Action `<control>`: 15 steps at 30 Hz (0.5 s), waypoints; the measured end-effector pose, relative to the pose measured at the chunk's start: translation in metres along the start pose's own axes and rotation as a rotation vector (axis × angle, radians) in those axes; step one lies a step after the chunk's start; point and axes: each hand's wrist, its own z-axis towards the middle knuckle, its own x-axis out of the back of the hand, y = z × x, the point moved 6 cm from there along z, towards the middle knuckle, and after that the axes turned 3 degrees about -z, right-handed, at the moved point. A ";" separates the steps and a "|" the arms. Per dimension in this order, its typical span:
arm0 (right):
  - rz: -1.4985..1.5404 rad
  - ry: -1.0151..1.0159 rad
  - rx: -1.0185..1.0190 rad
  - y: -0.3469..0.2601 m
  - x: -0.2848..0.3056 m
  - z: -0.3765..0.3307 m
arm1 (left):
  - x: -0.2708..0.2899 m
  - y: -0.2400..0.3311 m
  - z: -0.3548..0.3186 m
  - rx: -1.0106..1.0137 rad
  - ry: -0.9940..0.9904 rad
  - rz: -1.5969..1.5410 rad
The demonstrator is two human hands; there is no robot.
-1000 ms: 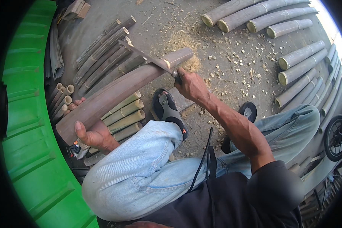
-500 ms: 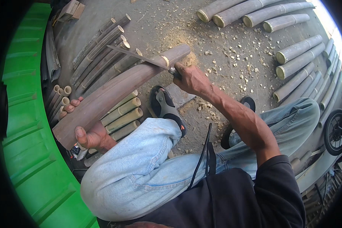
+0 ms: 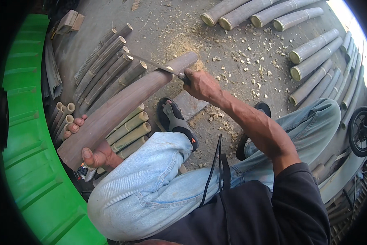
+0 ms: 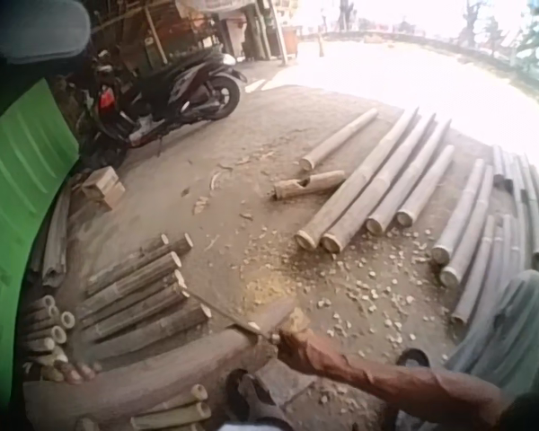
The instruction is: The person is shaving and cutting bamboo stalks using a large knife.
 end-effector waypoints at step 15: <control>0.064 -0.038 0.039 0.006 0.009 0.012 | -0.003 0.004 0.005 -0.017 -0.170 -0.060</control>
